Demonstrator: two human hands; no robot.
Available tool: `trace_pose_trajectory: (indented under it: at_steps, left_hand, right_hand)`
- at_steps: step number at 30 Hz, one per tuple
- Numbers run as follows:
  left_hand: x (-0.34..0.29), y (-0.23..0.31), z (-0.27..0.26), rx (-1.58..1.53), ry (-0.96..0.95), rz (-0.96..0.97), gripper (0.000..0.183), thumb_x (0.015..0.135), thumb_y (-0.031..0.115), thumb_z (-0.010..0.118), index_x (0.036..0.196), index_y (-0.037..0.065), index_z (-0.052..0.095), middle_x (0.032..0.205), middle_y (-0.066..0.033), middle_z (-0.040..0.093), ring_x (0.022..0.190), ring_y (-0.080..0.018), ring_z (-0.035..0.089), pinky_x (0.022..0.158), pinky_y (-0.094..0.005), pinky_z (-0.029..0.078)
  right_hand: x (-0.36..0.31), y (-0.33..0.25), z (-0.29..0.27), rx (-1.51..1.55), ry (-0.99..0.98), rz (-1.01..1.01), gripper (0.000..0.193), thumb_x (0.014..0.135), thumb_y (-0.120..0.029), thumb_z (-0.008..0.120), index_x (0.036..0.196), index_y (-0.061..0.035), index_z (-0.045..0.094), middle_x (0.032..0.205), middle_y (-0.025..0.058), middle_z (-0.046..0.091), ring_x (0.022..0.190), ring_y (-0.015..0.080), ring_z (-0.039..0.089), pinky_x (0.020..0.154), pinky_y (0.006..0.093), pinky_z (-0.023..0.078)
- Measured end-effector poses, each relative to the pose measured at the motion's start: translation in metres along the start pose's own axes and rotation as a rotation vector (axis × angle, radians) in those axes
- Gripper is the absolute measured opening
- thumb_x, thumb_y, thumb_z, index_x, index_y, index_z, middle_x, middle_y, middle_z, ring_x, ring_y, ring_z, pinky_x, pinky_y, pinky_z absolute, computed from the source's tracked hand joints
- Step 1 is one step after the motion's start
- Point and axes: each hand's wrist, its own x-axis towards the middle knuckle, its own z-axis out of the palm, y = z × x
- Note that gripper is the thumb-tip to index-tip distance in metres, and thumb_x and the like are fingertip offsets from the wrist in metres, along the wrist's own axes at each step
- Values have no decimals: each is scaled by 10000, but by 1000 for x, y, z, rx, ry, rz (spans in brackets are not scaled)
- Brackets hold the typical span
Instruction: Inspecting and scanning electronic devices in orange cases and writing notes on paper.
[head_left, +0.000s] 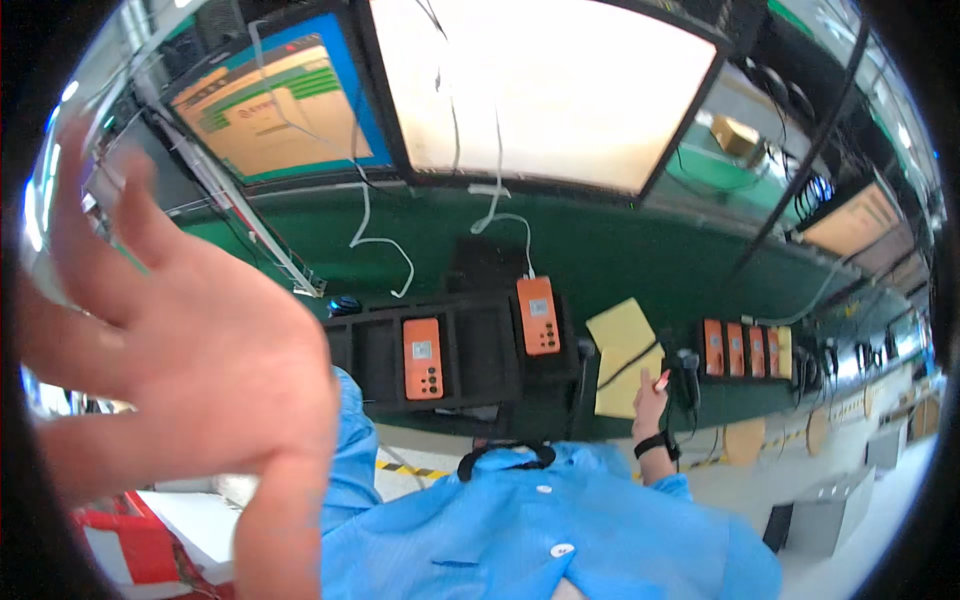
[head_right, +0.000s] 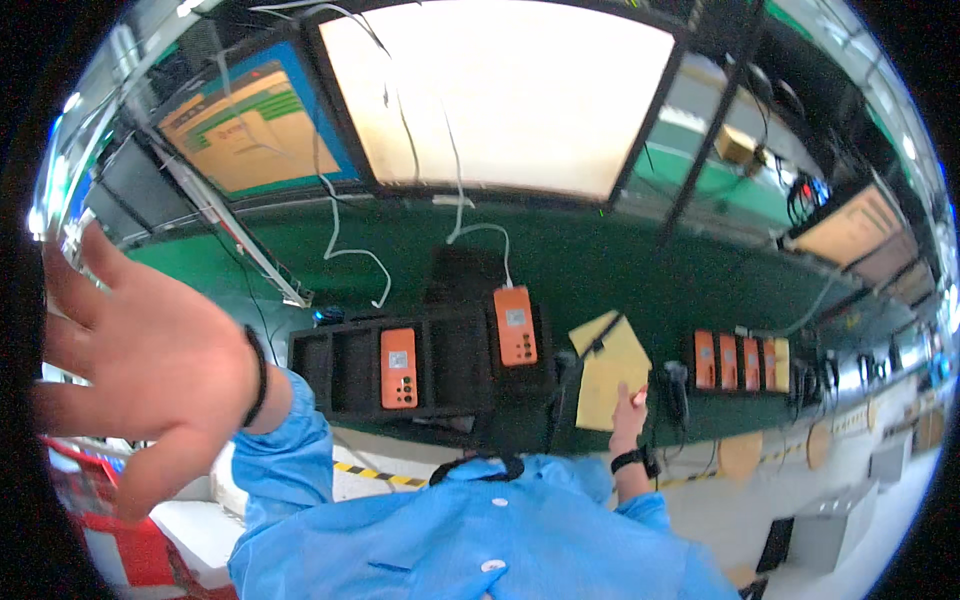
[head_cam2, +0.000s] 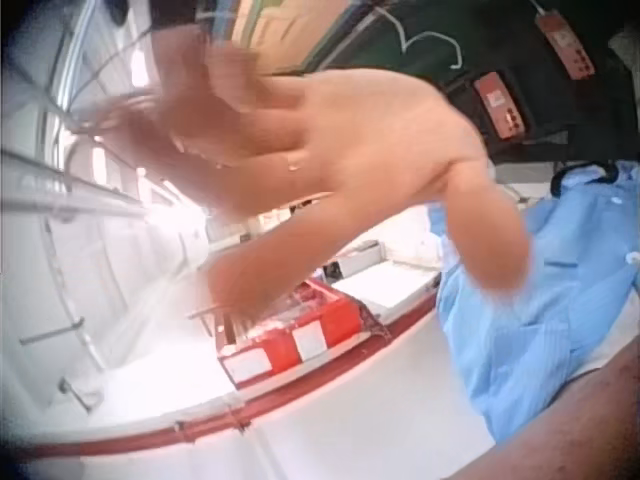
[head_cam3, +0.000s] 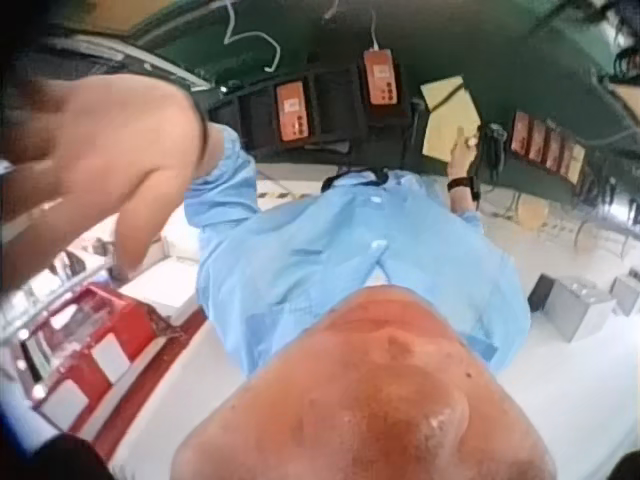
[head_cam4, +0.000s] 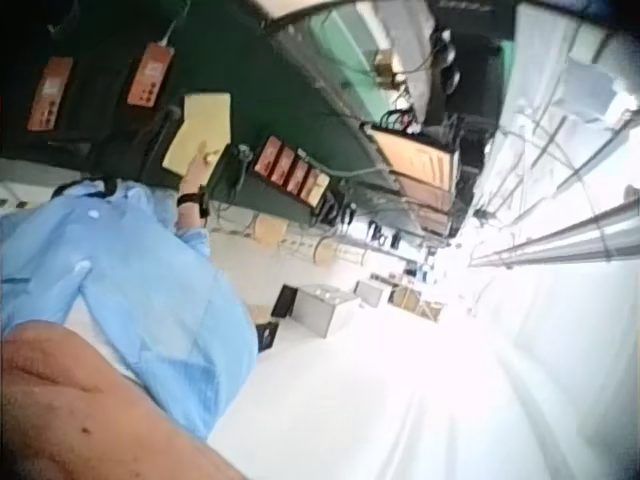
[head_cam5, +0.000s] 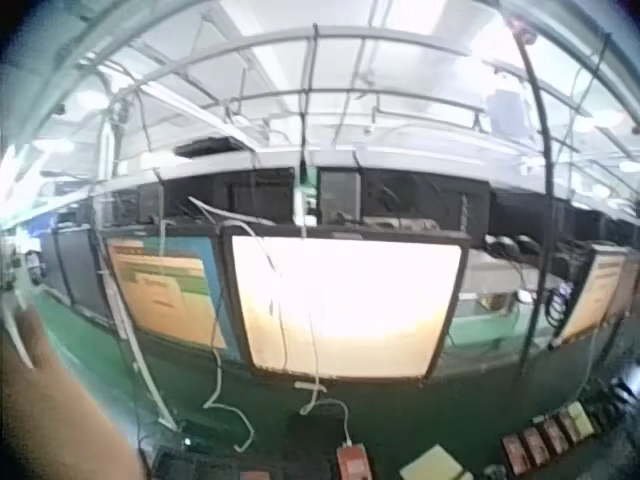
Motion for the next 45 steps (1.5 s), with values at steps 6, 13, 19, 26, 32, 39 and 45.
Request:
trace_pose_trajectory:
  at_steps: [6, 13, 19, 26, 32, 39, 45]
  left_hand:
    - [-138, 94, 83, -510, -378, -905, 184, 819, 120, 702, 954, 33, 613, 1069, -158, 656, 967, -282, 628, 796, -383, 510]
    - [-242, 189, 152, -1288, -971, -1522, 234, 904, 103, 626, 1129, 42, 613, 1121, -117, 655, 1048, -266, 621, 902, -362, 486]
    - [-370, 275, 244, -857, -1135, -1845, 271, 913, 147, 589, 1159, 34, 598, 1159, -129, 630, 1078, -306, 602, 955, -375, 466]
    - [-485, 305, 288, -189, -1294, -1212, 412, 855, 151, 635, 1255, 77, 578, 1402, -125, 471, 1297, -360, 434, 1075, -468, 367]
    - [-520, 302, 294, -126, -1343, -1072, 441, 858, 179, 637, 1278, 60, 580, 1417, -147, 461, 1326, -372, 410, 1101, -506, 342]
    - [-527, 306, 292, -78, -1397, -1044, 429, 855, 190, 644, 1270, 89, 606, 1393, -137, 495, 1312, -353, 439, 1092, -503, 358]
    - [-526, 305, 293, -63, -1430, -1047, 420, 849, 194, 631, 1263, 124, 619, 1423, -99, 482, 1329, -315, 437, 1095, -460, 375]
  right_hand:
    - [17, 20, -74, 193, -109, -126, 387, 995, -429, 477, 745, -141, 547, 635, -47, 497, 529, 70, 426, 483, 236, 312]
    - [28, 13, -124, 7, -102, 230, 561, 991, -540, 376, 905, -68, 667, 681, -12, 586, 579, 90, 509, 541, 230, 391]
    - [79, 48, -114, 174, -193, 185, 236, 922, -276, 650, 965, -45, 623, 848, 21, 626, 758, 83, 605, 710, 227, 490]
    - [122, 92, -104, -177, -416, -275, 143, 865, -100, 696, 889, -29, 574, 781, -9, 574, 742, 51, 538, 680, 228, 442]
    - [153, 102, -91, -465, -587, -535, 206, 841, -145, 716, 872, -21, 553, 702, 65, 591, 624, 126, 570, 592, 259, 462]
    - [169, 112, -92, -535, -644, -611, 248, 790, -111, 758, 786, -38, 520, 630, 78, 559, 551, 139, 559, 529, 246, 448]
    - [170, 113, -88, -560, -661, -735, 255, 761, -63, 756, 753, -54, 502, 613, 72, 521, 510, 163, 517, 504, 246, 420]
